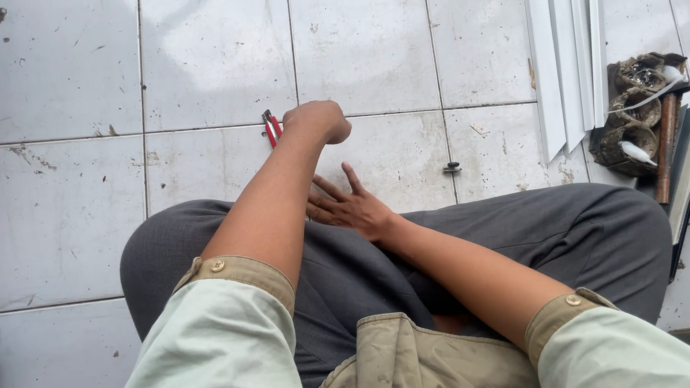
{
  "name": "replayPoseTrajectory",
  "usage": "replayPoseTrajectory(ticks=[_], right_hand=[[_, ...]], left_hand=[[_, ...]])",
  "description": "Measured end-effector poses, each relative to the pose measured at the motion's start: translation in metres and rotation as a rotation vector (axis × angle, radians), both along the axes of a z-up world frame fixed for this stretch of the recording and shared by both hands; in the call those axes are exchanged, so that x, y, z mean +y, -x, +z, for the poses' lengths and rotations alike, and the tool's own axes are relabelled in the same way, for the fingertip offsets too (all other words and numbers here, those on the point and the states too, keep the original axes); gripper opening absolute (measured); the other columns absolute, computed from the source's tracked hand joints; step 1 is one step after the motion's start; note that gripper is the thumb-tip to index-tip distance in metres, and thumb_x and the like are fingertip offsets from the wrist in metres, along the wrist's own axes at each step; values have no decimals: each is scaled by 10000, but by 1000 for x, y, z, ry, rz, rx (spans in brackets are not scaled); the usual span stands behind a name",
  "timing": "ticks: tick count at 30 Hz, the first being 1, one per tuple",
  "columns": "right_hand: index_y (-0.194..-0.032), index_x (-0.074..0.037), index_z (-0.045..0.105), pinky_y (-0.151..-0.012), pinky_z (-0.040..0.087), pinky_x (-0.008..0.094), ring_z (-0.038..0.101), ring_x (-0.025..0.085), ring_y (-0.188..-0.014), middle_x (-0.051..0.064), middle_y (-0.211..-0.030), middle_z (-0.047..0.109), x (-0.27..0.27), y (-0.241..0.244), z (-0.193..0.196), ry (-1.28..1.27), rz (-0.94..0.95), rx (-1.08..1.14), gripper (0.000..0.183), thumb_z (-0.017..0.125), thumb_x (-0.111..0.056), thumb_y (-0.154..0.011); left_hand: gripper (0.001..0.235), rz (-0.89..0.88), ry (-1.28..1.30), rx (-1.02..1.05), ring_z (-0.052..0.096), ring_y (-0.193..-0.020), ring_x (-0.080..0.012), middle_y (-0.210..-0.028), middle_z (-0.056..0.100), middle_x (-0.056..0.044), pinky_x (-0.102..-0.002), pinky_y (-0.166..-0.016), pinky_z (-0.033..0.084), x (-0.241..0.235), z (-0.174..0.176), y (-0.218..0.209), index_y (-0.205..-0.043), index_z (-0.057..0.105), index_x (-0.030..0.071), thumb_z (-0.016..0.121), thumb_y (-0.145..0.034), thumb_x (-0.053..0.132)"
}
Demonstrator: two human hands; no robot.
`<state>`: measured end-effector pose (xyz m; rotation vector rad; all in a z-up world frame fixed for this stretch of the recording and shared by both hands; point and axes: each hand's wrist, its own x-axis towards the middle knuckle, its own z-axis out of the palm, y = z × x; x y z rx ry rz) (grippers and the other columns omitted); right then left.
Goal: Assembling plastic frame components by applying adhesive and joining the corners
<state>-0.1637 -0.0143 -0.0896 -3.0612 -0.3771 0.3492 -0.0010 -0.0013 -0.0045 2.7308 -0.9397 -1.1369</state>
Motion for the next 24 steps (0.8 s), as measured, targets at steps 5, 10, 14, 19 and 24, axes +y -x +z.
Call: replayPoseTrajectory(ticks=[5, 10, 14, 19, 24], right_hand=[[-1415, -224, 100, -1022, -71, 596, 83, 228, -1348, -14, -1457, 154, -23, -13, 37, -47, -155, -42, 646, 152, -583, -880], [-1372, -321, 256, -1022, 262, 454, 346, 246, -1276, -33, -1348, 367, -49, -17, 156, -2582, -710, 481, 467, 217, -433, -920], [-1419, -210, 188, -906, 387, 549, 473, 344, -1161, 114, -1329, 419, -63, -15, 167, -2526, -759, 39, 620, 241, -509, -878], [-1379, -86, 172, -1073, 116, 483, 166, 244, -1369, 78, -1464, 176, -38, -7, 226, -1921, -614, -420, 867, 224, -669, -740], [-1317, -43, 336, -1138, 259, 436, 310, 288, -1339, 148, -1380, 344, -15, -6, 179, -1175, -204, -766, 581, 252, -482, -945]], left_hand=[[378, -33, 278, -35, 593, -937, -361, -896, 630, -193, -574, -819, 417, 1, 36, 24, -1052, 610, 19, 419, -871, 290], [419, -81, 1079, -169, 469, -1109, -422, -1171, 515, -233, -509, -930, 339, -9, 98, 113, -1134, 532, 80, 306, -905, 347], [408, -287, 1450, -401, 387, -1225, -301, -1250, 487, -14, -457, -1021, 314, -16, 51, 95, -1177, 517, 262, 244, -900, 386], [854, 852, 619, 295, 12, -1353, -267, -1468, 118, -36, -486, -1042, 37, -10, 68, 89, -1385, 197, 163, 5, -689, 621], [793, 1297, 1195, 1405, 287, -1256, -227, -1368, 323, -71, -336, -1007, 230, -5, 96, 92, -1349, 298, 183, 194, -712, 643]])
